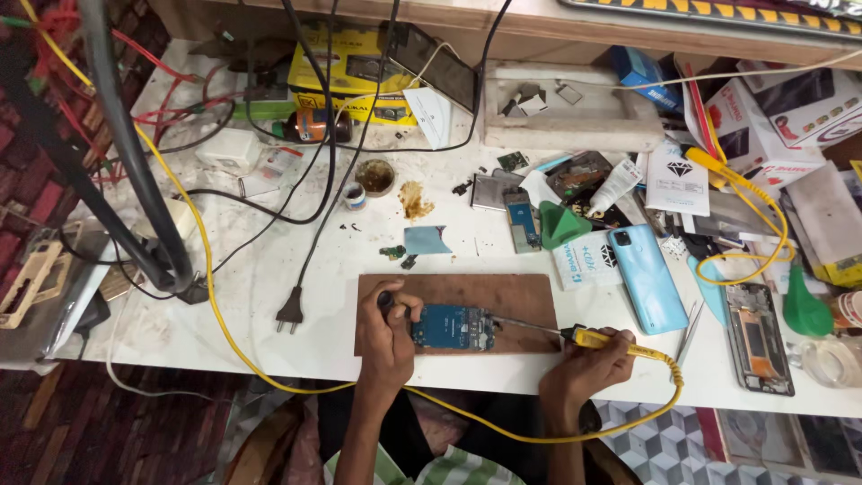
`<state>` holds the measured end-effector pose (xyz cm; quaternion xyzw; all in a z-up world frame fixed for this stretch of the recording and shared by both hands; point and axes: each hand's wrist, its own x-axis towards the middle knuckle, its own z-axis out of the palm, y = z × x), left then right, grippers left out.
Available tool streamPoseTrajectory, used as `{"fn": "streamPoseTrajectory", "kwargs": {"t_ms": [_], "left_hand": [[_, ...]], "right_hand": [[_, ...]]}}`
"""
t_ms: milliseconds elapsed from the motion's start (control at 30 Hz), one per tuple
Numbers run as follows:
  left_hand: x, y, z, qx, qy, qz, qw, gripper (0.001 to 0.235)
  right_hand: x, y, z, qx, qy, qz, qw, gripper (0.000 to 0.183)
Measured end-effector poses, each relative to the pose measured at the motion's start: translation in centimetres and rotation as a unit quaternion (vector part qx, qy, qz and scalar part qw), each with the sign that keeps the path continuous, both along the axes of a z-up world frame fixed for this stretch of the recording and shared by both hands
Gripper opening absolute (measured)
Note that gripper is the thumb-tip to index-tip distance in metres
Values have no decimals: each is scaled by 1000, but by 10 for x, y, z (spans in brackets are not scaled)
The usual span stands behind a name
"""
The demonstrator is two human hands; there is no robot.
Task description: The person uses a soldering iron and a screwdriver to work on a blue circuit board placed on a wooden block. They repeatedly apply heat to specific points on the board while holding it steady, occasionally adjusting the board's position. The workspace is cluttered with various electronic parts and tools.
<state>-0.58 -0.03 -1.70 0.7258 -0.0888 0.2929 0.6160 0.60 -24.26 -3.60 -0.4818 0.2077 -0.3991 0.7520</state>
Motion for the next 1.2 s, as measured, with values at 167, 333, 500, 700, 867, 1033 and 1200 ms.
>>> {"fn": "streamPoseTrajectory", "kwargs": {"t_ms": [167, 333, 500, 700, 867, 1033, 1200], "left_hand": [[2, 1, -7, 2, 11, -4, 1000, 36], [0, 1, -9, 3, 5, -9, 1000, 34], [0, 1, -8, 21, -6, -3, 1000, 35], [1, 2, -6, 23, -6, 0, 1000, 35], [1, 1, -5, 36, -22, 6, 999, 35], [2, 1, -5, 31, -20, -3, 999, 36], [3, 2, 0, 28, -18, -2, 999, 35]], "right_hand": [[0, 3, 0, -41, -6, -10, 999, 35], [-1, 2, 2, -15, 0, -18, 1000, 35], [-2, 4, 4, -24, 12, -17, 999, 35], [-3, 4, 1, -45, -22, -5, 999, 33], [-4, 3, -2, -79, -5, -14, 997, 35], [-8, 7, 0, -128, -11, -25, 991, 30], [-8, 12, 9, -129, -34, -24, 991, 29]]}}
